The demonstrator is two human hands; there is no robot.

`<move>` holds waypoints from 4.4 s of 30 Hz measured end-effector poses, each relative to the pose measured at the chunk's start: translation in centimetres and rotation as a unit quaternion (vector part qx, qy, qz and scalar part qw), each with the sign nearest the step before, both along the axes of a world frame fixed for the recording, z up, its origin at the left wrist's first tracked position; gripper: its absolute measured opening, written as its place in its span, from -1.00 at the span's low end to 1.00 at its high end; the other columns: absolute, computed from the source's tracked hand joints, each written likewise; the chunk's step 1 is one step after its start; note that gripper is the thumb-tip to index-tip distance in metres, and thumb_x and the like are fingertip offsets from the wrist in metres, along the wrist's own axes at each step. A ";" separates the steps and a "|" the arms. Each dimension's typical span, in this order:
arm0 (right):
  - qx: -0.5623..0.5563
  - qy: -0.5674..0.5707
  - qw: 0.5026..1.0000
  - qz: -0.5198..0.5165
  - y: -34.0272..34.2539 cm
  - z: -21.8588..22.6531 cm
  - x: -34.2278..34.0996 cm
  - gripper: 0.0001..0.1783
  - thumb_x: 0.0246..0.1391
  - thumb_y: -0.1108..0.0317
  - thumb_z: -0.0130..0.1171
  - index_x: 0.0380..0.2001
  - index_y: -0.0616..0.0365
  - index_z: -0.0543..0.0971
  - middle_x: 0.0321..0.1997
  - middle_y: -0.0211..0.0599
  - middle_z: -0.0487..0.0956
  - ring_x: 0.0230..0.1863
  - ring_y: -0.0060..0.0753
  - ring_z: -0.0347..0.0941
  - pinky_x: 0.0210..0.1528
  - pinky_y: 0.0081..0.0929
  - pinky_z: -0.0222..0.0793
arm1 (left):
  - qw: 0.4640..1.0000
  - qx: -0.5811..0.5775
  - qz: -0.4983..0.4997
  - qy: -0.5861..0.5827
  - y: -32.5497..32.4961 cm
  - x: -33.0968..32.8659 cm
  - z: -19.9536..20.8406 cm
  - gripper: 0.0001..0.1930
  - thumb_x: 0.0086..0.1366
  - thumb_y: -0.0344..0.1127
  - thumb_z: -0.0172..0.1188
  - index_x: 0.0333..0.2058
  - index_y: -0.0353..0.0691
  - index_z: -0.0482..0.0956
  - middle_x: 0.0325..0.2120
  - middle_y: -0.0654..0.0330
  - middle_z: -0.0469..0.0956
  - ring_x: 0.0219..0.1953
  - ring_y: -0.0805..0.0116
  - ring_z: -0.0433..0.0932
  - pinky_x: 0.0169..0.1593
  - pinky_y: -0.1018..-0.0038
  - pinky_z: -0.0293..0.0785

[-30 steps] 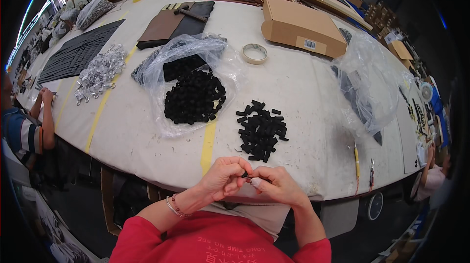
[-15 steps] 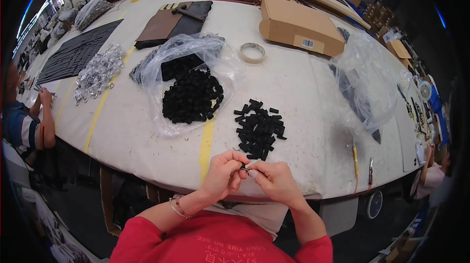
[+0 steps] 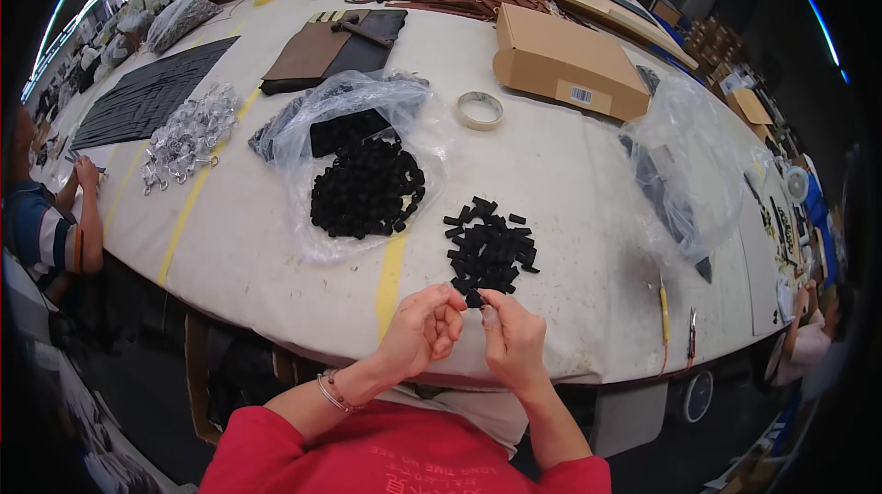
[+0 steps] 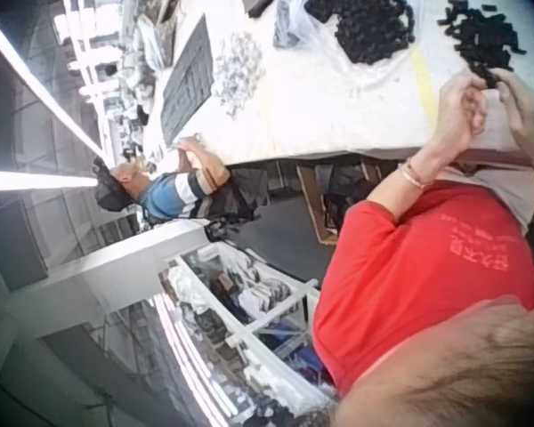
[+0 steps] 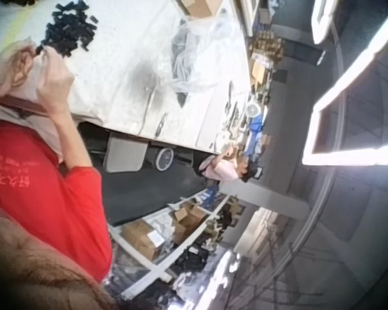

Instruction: The person picks up small leather loops from the table one at a time and fits metal pieces into them using tweezers.

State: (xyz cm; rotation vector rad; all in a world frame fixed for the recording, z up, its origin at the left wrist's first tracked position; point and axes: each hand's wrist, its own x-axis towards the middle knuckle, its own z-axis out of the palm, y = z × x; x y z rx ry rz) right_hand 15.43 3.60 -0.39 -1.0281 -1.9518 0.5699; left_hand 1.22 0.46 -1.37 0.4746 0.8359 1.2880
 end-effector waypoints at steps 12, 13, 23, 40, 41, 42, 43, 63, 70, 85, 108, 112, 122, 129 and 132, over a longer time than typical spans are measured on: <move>0.187 -0.066 0.980 0.015 -0.7 -1.6 -0.1 -0.73 -0.28 0.60 0.05 -0.37 0.23 0.44 -0.56 -0.23 0.47 -0.61 -0.28 0.40 -0.62 -0.50 0.27 | 0.925 -0.155 -0.128 -0.323 -0.8 -0.3 0.2 -0.74 0.20 -0.20 -0.11 -0.41 -0.30 0.40 -0.72 0.25 0.34 -0.86 0.61 0.15 -0.82 0.70 0.07; 0.187 -0.067 0.980 0.014 -0.8 -1.8 -0.1 -0.73 -0.28 0.60 0.05 -0.37 0.23 0.44 -0.56 -0.23 0.47 -0.61 -0.28 0.40 -0.62 -0.50 0.27 | 0.925 -0.155 -0.129 -0.323 -0.8 -0.3 0.3 -0.74 0.20 -0.20 -0.11 -0.41 -0.30 0.40 -0.72 0.25 0.34 -0.86 0.61 0.15 -0.82 0.70 0.07; -0.153 0.018 0.986 -0.057 1.1 -0.1 1.3 -0.80 -0.14 0.49 0.07 -0.35 0.25 0.41 -0.74 -0.39 0.38 -0.68 -0.70 0.24 -0.61 -0.68 0.14 | 0.985 -0.069 0.068 -0.145 1.8 -4.2 1.0 -0.80 0.17 -0.22 -0.03 -0.53 -0.21 0.37 -0.74 0.27 0.37 -0.83 0.56 0.19 -0.75 0.65 0.09; -0.576 0.214 0.777 0.135 3.2 1.6 3.0 -0.96 -0.20 0.48 -0.04 -0.62 0.21 0.39 -0.73 -0.47 0.34 -0.78 -0.75 0.17 -0.78 -0.76 0.01 | 0.705 0.461 0.048 0.537 2.0 -0.1 0.8 -0.84 0.06 -0.56 0.03 -0.32 -0.40 0.42 -0.51 0.22 0.46 -0.64 0.59 0.41 -0.60 0.64 0.31; -0.587 0.246 0.755 0.154 3.1 1.1 2.8 -0.94 -0.17 0.46 -0.03 -0.57 0.23 0.39 -0.75 -0.45 0.34 -0.80 -0.74 0.15 -0.79 -0.79 -0.01 | 0.687 0.463 0.038 0.559 1.9 -0.2 0.5 -0.83 0.07 -0.55 0.03 -0.30 -0.40 0.41 -0.52 0.21 0.46 -0.64 0.58 0.42 -0.59 0.64 0.32; -0.587 0.246 0.756 0.154 2.9 1.1 2.6 -0.94 -0.17 0.46 -0.03 -0.57 0.23 0.39 -0.75 -0.45 0.34 -0.80 -0.74 0.15 -0.79 -0.79 -0.01 | 0.668 0.465 0.028 0.580 1.8 -0.3 0.3 -0.83 0.09 -0.53 0.03 -0.29 -0.40 0.41 -0.53 0.20 0.47 -0.64 0.57 0.43 -0.59 0.64 0.33; -0.590 0.302 0.731 0.162 2.6 1.1 2.4 -0.93 -0.14 0.44 -0.03 -0.56 0.23 0.39 -0.75 -0.44 0.34 -0.80 -0.74 0.15 -0.79 -0.80 -0.02 | 0.668 0.465 0.029 0.581 1.4 -0.2 0.5 -0.83 0.09 -0.53 0.03 -0.29 -0.40 0.41 -0.53 0.20 0.47 -0.64 0.57 0.43 -0.59 0.64 0.33; -0.317 0.219 0.923 0.025 0.6 -0.7 0.3 -0.94 -0.13 0.52 0.02 -0.50 0.27 0.43 -0.67 -0.56 0.37 -0.67 -0.84 0.17 -0.67 -0.82 0.06 | 0.985 0.053 -0.066 0.153 0.5 0.5 0.4 -0.87 0.19 -0.36 -0.05 -0.39 -0.32 0.39 -0.63 0.22 0.42 -0.73 0.62 0.32 -0.68 0.72 0.26; -0.229 0.127 0.965 -0.005 0.2 0.4 -0.5 -0.95 -0.14 0.55 -0.01 -0.52 0.30 0.40 -0.68 -0.53 0.35 -0.65 -0.82 0.14 -0.65 -0.78 0.08 | 0.856 0.262 0.087 0.436 0.1 0.8 -0.5 -0.94 0.06 -0.51 0.08 -0.47 -0.36 0.40 -0.68 0.24 0.40 -0.70 0.65 0.32 -0.65 0.66 0.20; -0.094 0.087 0.992 -0.011 -0.2 0.1 -0.5 -0.92 -0.20 0.59 0.03 -0.51 0.29 0.41 -0.72 -0.45 0.36 -0.72 -0.77 0.19 -0.69 -0.75 0.12 | 0.994 0.066 -0.033 0.080 0.7 0.4 0.5 -0.89 0.16 -0.36 0.00 -0.44 -0.29 0.36 -0.65 0.31 0.35 -0.76 0.66 0.24 -0.71 0.73 0.14; 0.068 -0.034 0.997 -0.001 0.2 -0.3 -0.6 -0.85 -0.33 0.54 0.07 -0.53 0.20 0.43 -0.72 -0.28 0.41 -0.75 -0.40 0.35 -0.70 -0.56 0.25 | 0.995 0.002 -0.089 0.043 1.4 -0.4 -0.3 -0.87 0.13 -0.33 0.06 -0.50 -0.27 0.42 -0.66 0.27 0.40 -0.77 0.62 0.29 -0.72 0.72 0.18; 0.105 -0.018 0.994 -0.002 -0.1 -0.7 -0.8 -0.85 -0.33 0.54 0.07 -0.53 0.18 0.42 -0.71 -0.28 0.42 -0.74 -0.36 0.36 -0.70 -0.52 0.26 | 0.990 0.041 -0.058 0.123 1.2 -0.2 -0.2 -0.88 0.10 -0.36 0.07 -0.53 -0.28 0.41 -0.71 0.30 0.37 -0.76 0.64 0.27 -0.72 0.73 0.15; -0.002 0.037 0.998 -0.041 -0.7 -0.7 -1.3 -0.89 -0.25 0.52 0.09 -0.53 0.21 0.43 -0.73 -0.31 0.40 -0.77 -0.53 0.32 -0.70 -0.60 0.23 | 0.990 0.051 -0.046 0.127 0.5 0.2 0.3 -0.91 0.11 -0.42 0.03 -0.53 -0.28 0.36 -0.73 0.27 0.34 -0.83 0.60 0.21 -0.77 0.71 0.09; 0.024 0.057 0.998 -0.017 -0.6 -1.2 -1.0 -0.91 -0.24 0.54 0.09 -0.54 0.24 0.43 -0.73 -0.32 0.41 -0.75 -0.61 0.33 -0.71 -0.64 0.22 | 0.993 -0.036 -0.088 -0.072 0.7 -0.2 0.3 -0.90 0.12 -0.42 0.04 -0.53 -0.27 0.35 -0.73 0.30 0.33 -0.82 0.62 0.21 -0.77 0.71 0.11; -0.178 0.151 0.972 0.030 -0.5 -0.6 -0.3 -0.90 -0.22 0.56 0.07 -0.51 0.31 0.44 -0.69 -0.47 0.43 -0.70 -0.74 0.27 -0.66 -0.80 0.15 | 0.995 -0.013 -0.089 -0.051 0.5 -0.2 0.5 -0.93 0.12 -0.44 0.03 -0.49 -0.27 0.34 -0.72 0.31 0.32 -0.81 0.64 0.22 -0.76 0.72 0.11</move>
